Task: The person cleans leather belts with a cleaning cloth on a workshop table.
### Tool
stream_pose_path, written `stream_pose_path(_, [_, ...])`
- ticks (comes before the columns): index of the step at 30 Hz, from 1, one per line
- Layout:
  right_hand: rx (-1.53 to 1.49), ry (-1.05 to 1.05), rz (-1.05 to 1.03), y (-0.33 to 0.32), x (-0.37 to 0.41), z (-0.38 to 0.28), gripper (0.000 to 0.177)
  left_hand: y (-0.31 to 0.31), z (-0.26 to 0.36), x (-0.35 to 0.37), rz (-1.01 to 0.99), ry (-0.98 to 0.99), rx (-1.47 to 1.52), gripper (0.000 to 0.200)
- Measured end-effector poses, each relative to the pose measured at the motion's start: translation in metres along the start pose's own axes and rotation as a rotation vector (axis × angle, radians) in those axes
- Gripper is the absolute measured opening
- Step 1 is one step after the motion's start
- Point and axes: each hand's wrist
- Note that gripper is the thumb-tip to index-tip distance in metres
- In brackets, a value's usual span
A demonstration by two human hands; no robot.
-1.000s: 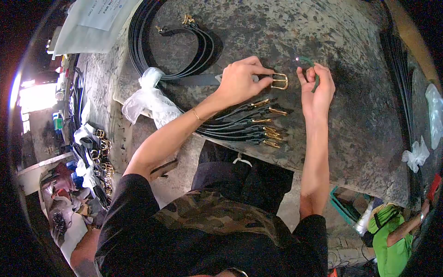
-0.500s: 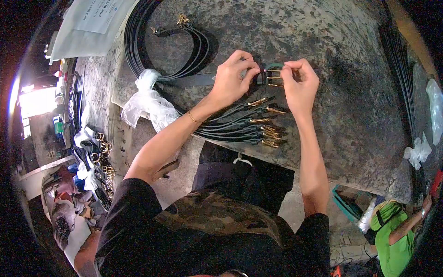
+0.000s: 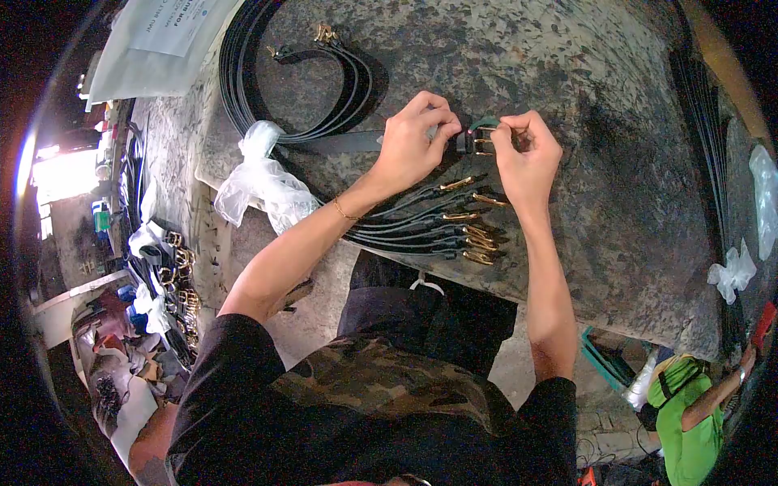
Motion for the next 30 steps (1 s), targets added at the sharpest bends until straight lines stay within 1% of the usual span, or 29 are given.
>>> stream_pose_path(5, [0.026, 0.027, 0.005, 0.0, 0.001, 0.0, 0.004, -0.001, 0.0, 0.0, -0.008, 0.01, -0.003, 0.006])
stream_pose_path(8, [0.055, -0.011, 0.024, 0.001, 0.0, 0.003, 0.004, -0.002, 0.001, 0.0, -0.006, -0.011, 0.008, 0.006])
stream_pose_path(10, [-0.066, -0.003, 0.005, 0.001, -0.001, 0.005, 0.003, -0.002, 0.001, 0.0, 0.007, -0.013, 0.031, 0.008])
stream_pose_path(11, [-0.066, -0.004, 0.005, 0.0, -0.002, 0.002, 0.003, -0.002, 0.0, 0.0, 0.021, -0.016, 0.055, 0.009])
stream_pose_path(13, [-0.273, 0.123, 0.028, -0.002, -0.005, -0.005, 0.004, -0.006, -0.006, -0.001, 0.002, 0.02, 0.099, 0.012])
stream_pose_path(14, [-0.338, 0.132, -0.007, -0.006, -0.008, -0.003, 0.004, -0.009, -0.009, -0.001, -0.017, 0.055, 0.143, 0.015])
stream_pose_path(15, [-0.34, 0.131, -0.008, -0.008, -0.01, -0.001, 0.004, -0.012, -0.006, -0.001, -0.017, 0.055, 0.141, 0.015])
stream_pose_path(17, [-0.515, 0.191, -0.038, -0.011, -0.013, 0.004, 0.005, -0.017, 0.0, 0.0, -0.083, 0.158, 0.033, 0.025])
stream_pose_path(18, [-0.573, 0.179, -0.055, -0.013, -0.014, 0.005, 0.005, -0.021, 0.004, -0.001, -0.084, 0.158, 0.031, 0.025])
stream_pose_path(20, [-0.633, 0.202, -0.076, -0.019, -0.017, 0.007, 0.005, -0.028, 0.012, -0.004, -0.269, -0.028, 0.068, 0.029])
stream_pose_path(21, [-0.691, 0.228, -0.094, -0.02, -0.018, 0.005, 0.006, -0.026, 0.009, -0.002, -0.268, -0.024, 0.067, 0.029])
stream_pose_path(22, [-0.692, 0.224, -0.092, -0.02, -0.016, 0.003, 0.006, -0.021, 0.003, 0.002, -0.217, 0.037, 0.066, 0.029])
stream_pose_path(23, [-0.576, 0.186, -0.095, -0.018, -0.014, 0.0, 0.006, -0.018, -0.002, 0.006, -0.168, 0.097, 0.067, 0.028])
stream_pose_path(24, [-0.458, 0.15, -0.098, -0.017, -0.011, -0.003, 0.006, -0.016, -0.002, 0.006, -0.17, 0.1, 0.068, 0.028])
stream_pose_path(25, [-0.458, 0.151, -0.096, -0.019, -0.009, -0.003, 0.006, -0.015, -0.002, 0.007, -0.167, 0.085, 0.07, 0.027])
stream_pose_path(27, [-0.07, 0.087, -0.163, -0.021, -0.006, -0.004, 0.006, -0.015, -0.002, 0.008, -0.162, 0.071, 0.069, 0.025])
stream_pose_path(28, [-0.149, 0.054, -0.16, -0.015, -0.003, -0.005, 0.007, -0.015, -0.002, 0.009, -0.165, 0.078, 0.065, 0.026])
stream_pose_path(30, [-0.125, 0.043, -0.164, -0.015, -0.004, -0.003, 0.007, -0.015, -0.002, 0.008, -0.168, 0.086, 0.062, 0.026])
Point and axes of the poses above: each hand's wrist, its own x-axis away from the middle knuckle, its own y-axis out of the palm, z = x × y, and after that the axes turned 10 degrees about y, right-handed
